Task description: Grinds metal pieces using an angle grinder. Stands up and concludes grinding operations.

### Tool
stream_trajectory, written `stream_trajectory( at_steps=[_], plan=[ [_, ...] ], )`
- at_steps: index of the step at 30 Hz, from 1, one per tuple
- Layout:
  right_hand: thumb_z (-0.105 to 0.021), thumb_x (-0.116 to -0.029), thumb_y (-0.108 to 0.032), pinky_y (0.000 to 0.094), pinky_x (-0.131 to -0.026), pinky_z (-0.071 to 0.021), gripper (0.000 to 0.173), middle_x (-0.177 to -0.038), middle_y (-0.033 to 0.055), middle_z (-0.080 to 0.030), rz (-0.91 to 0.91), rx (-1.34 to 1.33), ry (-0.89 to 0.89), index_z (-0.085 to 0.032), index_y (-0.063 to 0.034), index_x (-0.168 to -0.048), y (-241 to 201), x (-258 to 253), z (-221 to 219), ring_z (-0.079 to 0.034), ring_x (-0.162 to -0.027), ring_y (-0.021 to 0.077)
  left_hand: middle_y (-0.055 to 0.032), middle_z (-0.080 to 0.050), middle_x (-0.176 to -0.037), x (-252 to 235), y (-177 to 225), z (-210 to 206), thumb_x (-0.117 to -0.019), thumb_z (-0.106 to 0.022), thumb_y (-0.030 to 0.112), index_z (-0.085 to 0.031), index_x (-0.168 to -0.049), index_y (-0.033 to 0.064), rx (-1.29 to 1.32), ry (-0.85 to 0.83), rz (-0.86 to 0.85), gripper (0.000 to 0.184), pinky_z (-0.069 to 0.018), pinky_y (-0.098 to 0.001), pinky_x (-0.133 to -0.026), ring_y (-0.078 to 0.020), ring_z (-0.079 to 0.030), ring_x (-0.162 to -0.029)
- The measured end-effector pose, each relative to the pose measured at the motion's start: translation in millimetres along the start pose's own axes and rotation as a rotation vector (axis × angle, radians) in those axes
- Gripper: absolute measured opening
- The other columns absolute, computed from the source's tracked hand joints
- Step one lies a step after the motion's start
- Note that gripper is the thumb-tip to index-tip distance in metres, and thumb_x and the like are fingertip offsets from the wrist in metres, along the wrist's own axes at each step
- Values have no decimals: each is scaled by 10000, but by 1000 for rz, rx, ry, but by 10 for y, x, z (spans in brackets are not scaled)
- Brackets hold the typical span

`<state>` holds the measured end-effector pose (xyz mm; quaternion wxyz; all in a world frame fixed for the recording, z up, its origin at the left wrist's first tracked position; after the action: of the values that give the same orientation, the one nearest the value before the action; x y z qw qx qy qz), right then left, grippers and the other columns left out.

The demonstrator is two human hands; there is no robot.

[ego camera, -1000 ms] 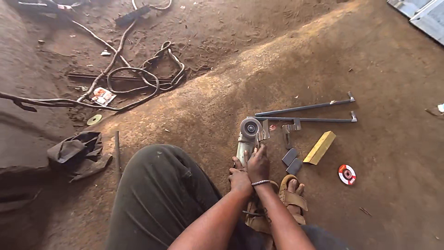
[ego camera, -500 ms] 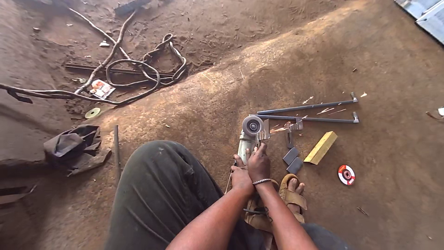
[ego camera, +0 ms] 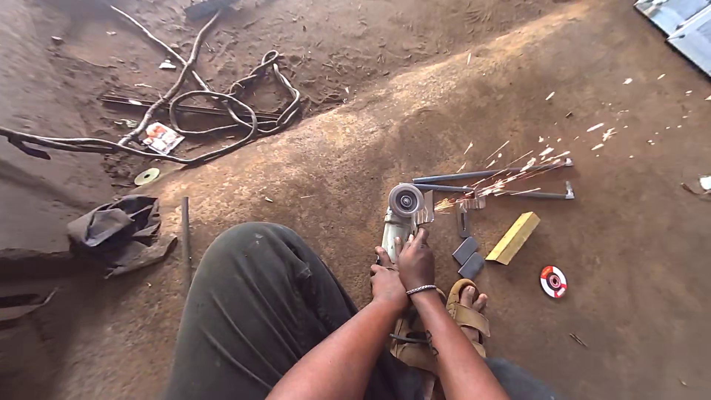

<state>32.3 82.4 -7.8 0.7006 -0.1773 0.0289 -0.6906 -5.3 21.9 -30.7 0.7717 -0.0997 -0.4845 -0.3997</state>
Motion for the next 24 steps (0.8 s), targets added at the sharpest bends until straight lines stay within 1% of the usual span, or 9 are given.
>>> stream_trajectory(
  at_steps=[3, 5, 7, 8, 12, 13, 17, 21, 24],
  plan=[
    [-556, -1073, -306, 536, -801, -603, 492, -1047, 220, -712, 24, 11, 20, -456, 15, -1432, -10, -3, 5, -738, -933, 382, -324, -71, -1669, -8, -9, -17, -898, -731, 404, -224, -1587, -62, -15, 7, -17, 974, -591, -510, -831, -479, -592, -1196],
    [-558, -1074, -317, 539, -786, -603, 489, -1015, 215, -711, 7, 16, 4, -450, 8, -1423, -21, -12, 32, -739, -918, 387, -352, -107, -1648, -13, -2, -25, -907, -722, 390, -140, -1592, -92, -8, -5, -17, 1020, -584, -508, -843, -476, -590, -1198],
    [-560, -1072, -331, 531, -784, -602, 495, -1000, 207, -712, -4, 31, -14, -446, -2, -1424, -21, -17, 54, -739, -918, 383, -374, -163, -1610, -10, 9, -12, -916, -724, 359, 35, -1604, -74, 22, 6, 11, 1112, -599, -478, -839, -457, -632, -1161],
    [-558, -1073, -333, 532, -786, -602, 496, -1001, 208, -713, -5, 36, -18, -447, -6, -1428, -23, -22, 60, -739, -921, 383, -376, -157, -1612, -14, 13, -11, -921, -720, 338, 39, -1604, -74, 25, 7, 13, 1101, -599, -476, -837, -458, -633, -1155],
    [-527, -1087, -309, 541, -811, -597, 519, -1027, 229, -713, -30, 36, -60, -405, 0, -1485, -34, -47, 111, -735, -949, 399, -350, -101, -1650, -10, 34, -22, -965, -667, 306, -185, -1574, -109, -50, -34, -35, 880, -582, -515, -865, -493, -580, -1211],
    [-517, -1089, -309, 546, -808, -597, 522, -1031, 231, -714, -36, 42, -72, -395, -7, -1497, -34, -53, 131, -735, -954, 400, -337, -58, -1667, -3, 46, -10, -947, -683, 337, -187, -1585, -88, -61, -32, -40, 913, -581, -524, -860, -498, -574, -1214],
    [-474, -1101, -287, 563, -702, -593, 449, -945, 256, -690, -15, 37, -105, -399, -18, -1452, -60, 1, 313, -726, -895, 439, -343, 35, -1669, 48, 89, 61, -913, -716, 389, 86, -1657, 110, -46, 0, -60, 1129, -594, -526, -797, -502, -615, -1142],
    [-531, -1074, -258, 565, -725, -593, 427, -952, 252, -693, -41, 80, -168, -433, -6, -1405, -212, -19, 509, -727, -913, 434, -356, 40, -1661, 47, 98, 63, -877, -752, 388, 113, -1656, 151, -68, -5, -66, 1188, -591, -540, -787, -530, -582, -1173],
    [-569, -1055, -265, 561, -759, -592, 407, -981, 239, -700, -64, 120, -182, -479, -11, -1360, -252, -75, 565, -729, -944, 416, -349, 38, -1663, 16, 102, 42, -851, -757, 376, 69, -1662, 138, -77, -17, -49, 1182, -594, -534, -786, -520, -573, -1190]
  ],
)
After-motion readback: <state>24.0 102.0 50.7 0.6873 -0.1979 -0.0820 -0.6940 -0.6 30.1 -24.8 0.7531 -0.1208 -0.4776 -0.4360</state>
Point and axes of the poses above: each hand's wrist, its own x-axis away from the middle knuckle, its own z-axis out of the back of the hand, y = z × x, the point moved 4 cm from there along -x, towards the middle knuckle
